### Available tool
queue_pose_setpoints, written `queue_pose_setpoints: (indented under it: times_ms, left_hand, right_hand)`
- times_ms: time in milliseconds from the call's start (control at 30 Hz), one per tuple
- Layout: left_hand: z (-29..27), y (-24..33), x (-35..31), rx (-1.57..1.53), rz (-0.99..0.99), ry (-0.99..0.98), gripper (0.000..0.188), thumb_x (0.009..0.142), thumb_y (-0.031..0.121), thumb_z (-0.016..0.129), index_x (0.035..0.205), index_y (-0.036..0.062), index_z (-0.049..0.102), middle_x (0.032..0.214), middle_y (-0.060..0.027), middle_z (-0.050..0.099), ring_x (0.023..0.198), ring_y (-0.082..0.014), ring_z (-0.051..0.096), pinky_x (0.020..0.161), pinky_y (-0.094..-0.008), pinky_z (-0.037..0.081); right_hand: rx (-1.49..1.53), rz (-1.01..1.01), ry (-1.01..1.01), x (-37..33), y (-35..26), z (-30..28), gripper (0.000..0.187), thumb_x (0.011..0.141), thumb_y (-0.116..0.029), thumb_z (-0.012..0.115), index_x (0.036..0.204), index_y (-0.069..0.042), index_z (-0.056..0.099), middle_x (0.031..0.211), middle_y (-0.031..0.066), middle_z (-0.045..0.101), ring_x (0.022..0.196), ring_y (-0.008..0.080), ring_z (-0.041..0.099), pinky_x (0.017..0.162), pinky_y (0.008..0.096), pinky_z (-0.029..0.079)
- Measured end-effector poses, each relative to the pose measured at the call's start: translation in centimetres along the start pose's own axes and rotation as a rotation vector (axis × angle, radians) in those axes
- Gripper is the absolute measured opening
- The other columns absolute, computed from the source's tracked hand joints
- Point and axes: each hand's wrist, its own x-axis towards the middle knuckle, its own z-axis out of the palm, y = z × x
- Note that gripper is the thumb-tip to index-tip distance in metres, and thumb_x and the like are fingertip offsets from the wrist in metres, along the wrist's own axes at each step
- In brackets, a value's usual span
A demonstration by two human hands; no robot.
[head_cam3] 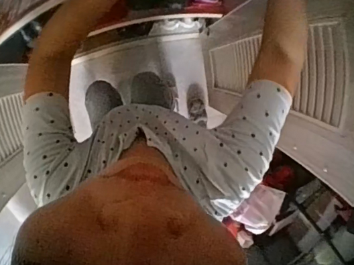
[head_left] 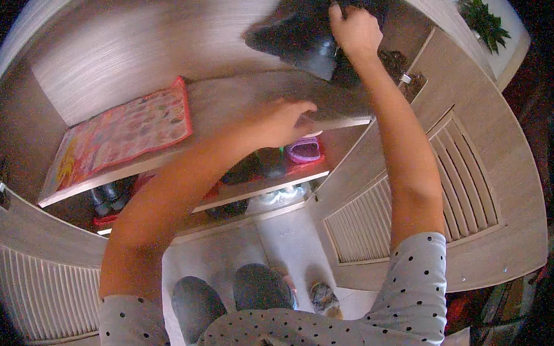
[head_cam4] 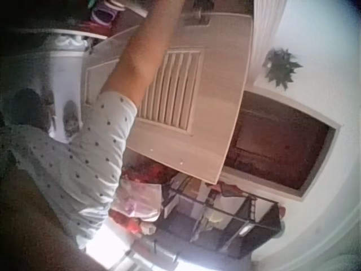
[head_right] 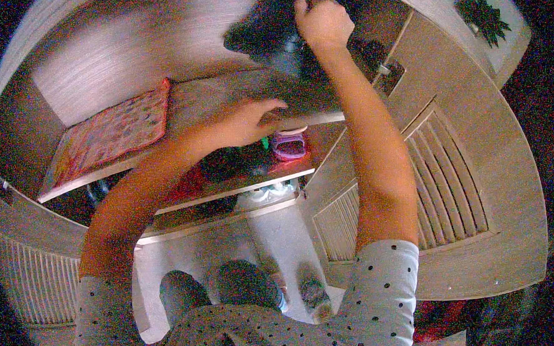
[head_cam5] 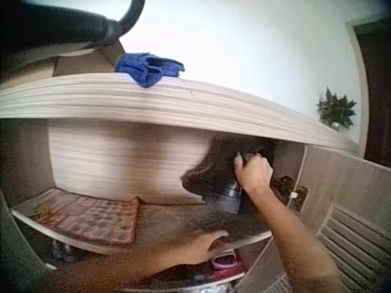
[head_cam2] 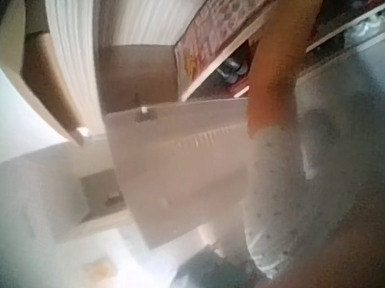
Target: The person sits on the floor and wipes the inside of a wooden cabinet with a blue cloth. They then remove a pair of slippers and a plastic bag from the shelves, place them on the floor, and continue wiping the interior surfaces. Finally, they return the slippers and bag to the cabinet and close the doors.
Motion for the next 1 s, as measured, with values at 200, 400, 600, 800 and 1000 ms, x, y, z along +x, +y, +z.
queue_pose_setpoints:
  times_ms: [200,400,600,800,1000]
  left_hand:
    - [-0.2,-0.2,-0.7,0.019,0.032,0.211,0.047,0.074,0.037,0.057,0.109,0.0059,0.052,0.096,-0.0222,0.056,0.087,-0.0369,0.055,0.079,-0.0412,0.043]
    - [-1.1,-2.2,-3.7,0.248,0.087,0.102,0.048,0.072,0.034,0.061,0.109,0.0064,0.05,0.098,-0.0187,0.056,0.088,-0.0348,0.054,0.08,-0.042,0.043]
    - [-3.7,1.4,-3.7,0.302,-0.124,0.015,0.045,0.071,0.033,0.063,0.106,0.0079,0.051,0.102,-0.0176,0.053,0.096,-0.034,0.049,0.084,-0.0421,0.04]
    - [-0.7,-2.5,-3.8,0.285,0.241,0.2,0.041,0.074,0.033,0.06,0.102,0.0046,0.053,0.101,-0.0174,0.053,0.093,-0.035,0.051,0.081,-0.0425,0.041]
    - [-1.2,-1.3,-3.3,0.184,0.124,0.031,0.041,0.075,0.032,0.06,0.101,0.0023,0.052,0.098,-0.0164,0.055,0.091,-0.0326,0.054,0.079,-0.0393,0.043]
  right_hand:
    - [0.021,-0.028,0.0,-1.6,0.2,0.8,0.042,0.078,-0.047,0.044,0.079,-0.008,0.063,0.082,0.0186,0.059,0.076,0.0357,0.057,0.067,0.044,0.046]
    - [-0.035,-0.093,-0.011,-2.8,0.3,2.3,0.04,0.079,-0.044,0.046,0.074,-0.008,0.063,0.076,0.0177,0.058,0.07,0.0341,0.058,0.061,0.0429,0.047]
    - [-0.076,-0.194,0.016,-4.3,0.8,3.9,0.04,0.079,-0.042,0.047,0.067,-0.007,0.062,0.071,0.0163,0.058,0.065,0.032,0.059,0.058,0.0409,0.048]
    - [-0.104,-0.242,-0.011,-4.0,0.2,3.9,0.038,0.079,-0.04,0.048,0.066,-0.007,0.062,0.067,0.0162,0.058,0.065,0.031,0.059,0.058,0.0407,0.049]
    - [-0.113,-0.22,-0.214,-3.6,0.4,3.4,0.042,0.076,-0.045,0.051,0.074,-0.005,0.064,0.073,0.0189,0.059,0.073,0.031,0.059,0.066,0.039,0.048]
